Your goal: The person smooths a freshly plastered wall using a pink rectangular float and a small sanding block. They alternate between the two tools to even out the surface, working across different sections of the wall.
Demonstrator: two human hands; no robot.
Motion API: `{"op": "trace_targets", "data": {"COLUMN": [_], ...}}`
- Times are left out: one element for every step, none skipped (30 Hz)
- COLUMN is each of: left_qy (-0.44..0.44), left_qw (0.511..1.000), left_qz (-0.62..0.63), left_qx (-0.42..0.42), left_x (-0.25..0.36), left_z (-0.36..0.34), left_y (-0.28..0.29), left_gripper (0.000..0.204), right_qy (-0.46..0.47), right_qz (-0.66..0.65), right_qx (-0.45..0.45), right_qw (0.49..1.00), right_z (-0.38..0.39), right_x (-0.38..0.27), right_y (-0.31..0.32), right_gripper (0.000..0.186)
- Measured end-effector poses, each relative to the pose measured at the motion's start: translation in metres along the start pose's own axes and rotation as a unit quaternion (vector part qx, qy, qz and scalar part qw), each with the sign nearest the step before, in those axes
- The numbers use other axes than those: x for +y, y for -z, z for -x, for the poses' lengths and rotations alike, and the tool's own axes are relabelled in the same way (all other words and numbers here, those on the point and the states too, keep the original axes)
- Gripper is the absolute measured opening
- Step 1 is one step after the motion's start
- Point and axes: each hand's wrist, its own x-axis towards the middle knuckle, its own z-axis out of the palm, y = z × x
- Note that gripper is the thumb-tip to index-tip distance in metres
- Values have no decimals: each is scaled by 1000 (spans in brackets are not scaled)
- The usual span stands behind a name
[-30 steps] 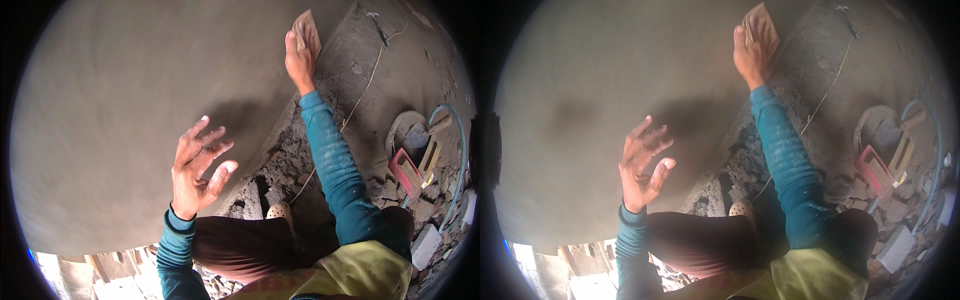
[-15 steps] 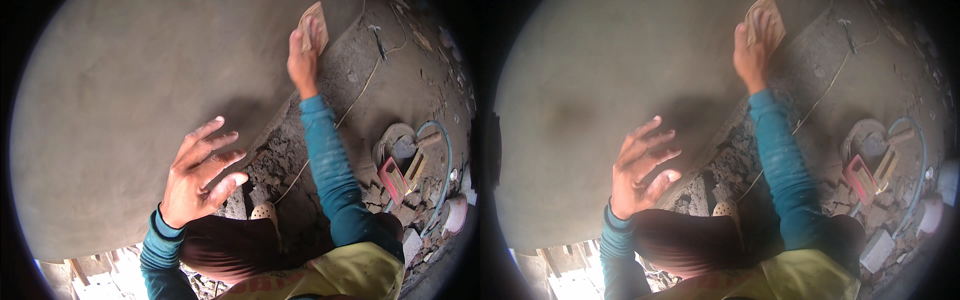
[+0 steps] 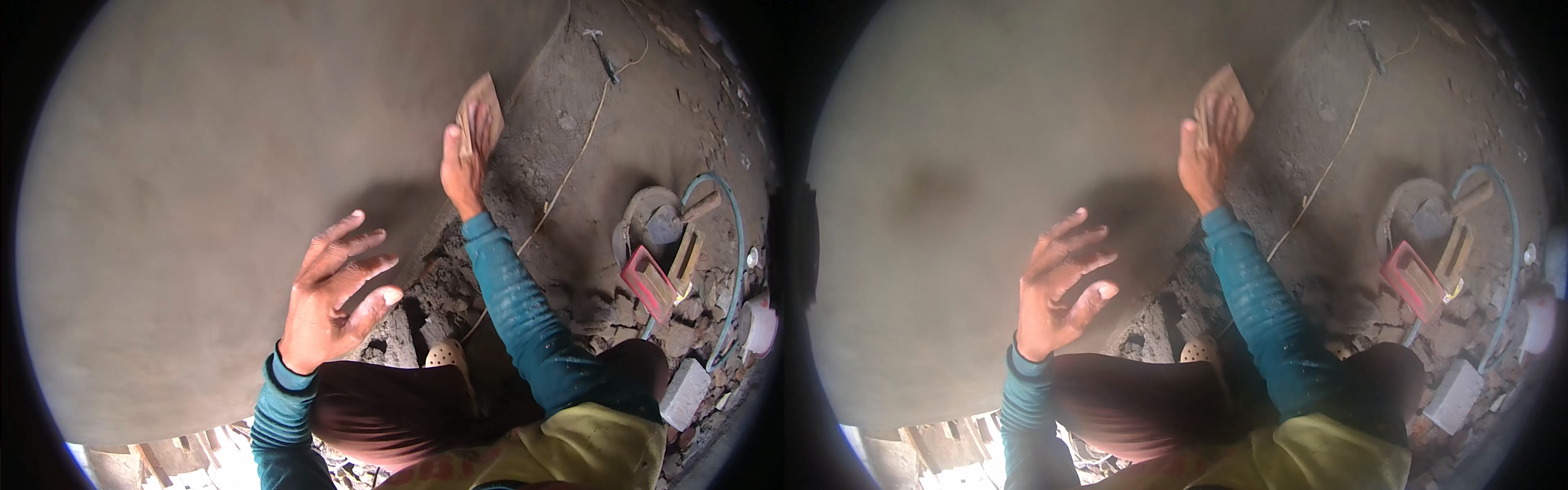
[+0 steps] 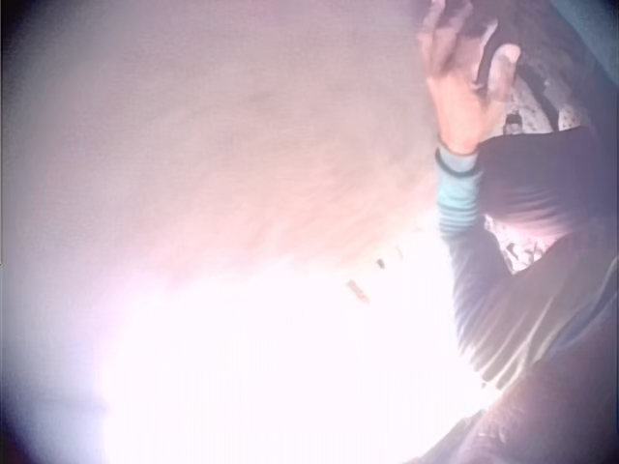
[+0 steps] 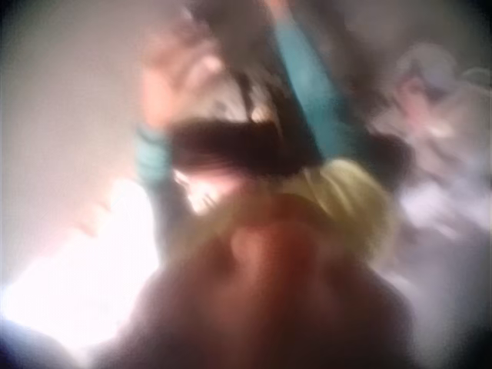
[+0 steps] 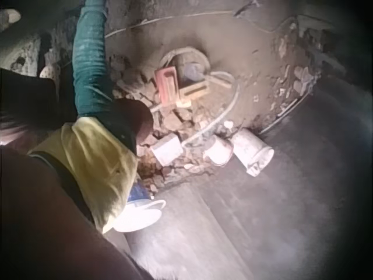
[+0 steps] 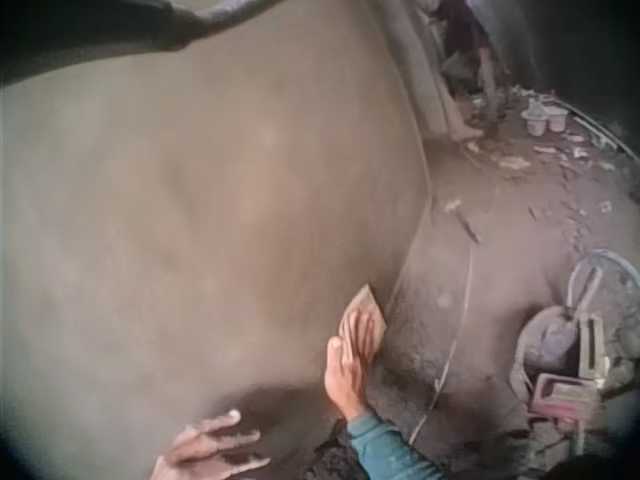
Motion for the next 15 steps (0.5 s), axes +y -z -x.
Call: {"op": "trace_targets", "data": {"left_qy": [-3,-7,-10,6,9,9,6,10,20,23,17,7,1,-8,1], "left_qw": [1000,1000,1000,1000,1000,1000,1000,1000,999,999,1000,1000,1000,1000,1000], "left_qz": [-4,-8,-5,-19,-14,-14,-14,-20,-20,-21,-17,-19,-18,-10,-4], "left_qx": [1,2,0,-7,-9,-9,-9,-13,-15,-14,-14,-21,-20,-21,-25], "left_x": [2,3,3,2,4,5,7,8,8,8,11,14,16,18,17], "left_z": [-2,-4,-4,2,5,4,2,2,6,5,-2,-8,-11,-15,-9], "left_y": [1,2,-1,3,2,2,3,3,4,4,1,0,1,-2,-2], "left_gripper": [39,39,40,40,41,41,41,39,38,38,37,37,37,37,37], "right_qy": [-19,-38,-60,-80,-52,-21,11,48,83,117,151,121,91,59,-5], "right_qz": [-5,-10,-9,-69,-45,-23,-2,1,1,9,26,25,23,28,-16], "right_qx": [-1,-1,-3,-18,-2,19,41,33,23,-7,-30,-20,-11,1,22], "right_qw": [1000,999,998,994,998,999,999,998,996,993,988,992,996,998,1000], "right_z": [-3,-13,-22,-33,-45,-60,-68,-48,-10,34,67,80,89,89,67], "right_x": [11,22,33,11,-8,-28,-42,-62,-84,-84,-68,-48,-24,-7,-6], "right_y": [3,4,7,7,11,10,4,-8,-15,-19,-24,-28,-26,-18,-18], "right_gripper": [89,89,89,87,86,85,84,81,78,77,77,77,78,79,81]}}
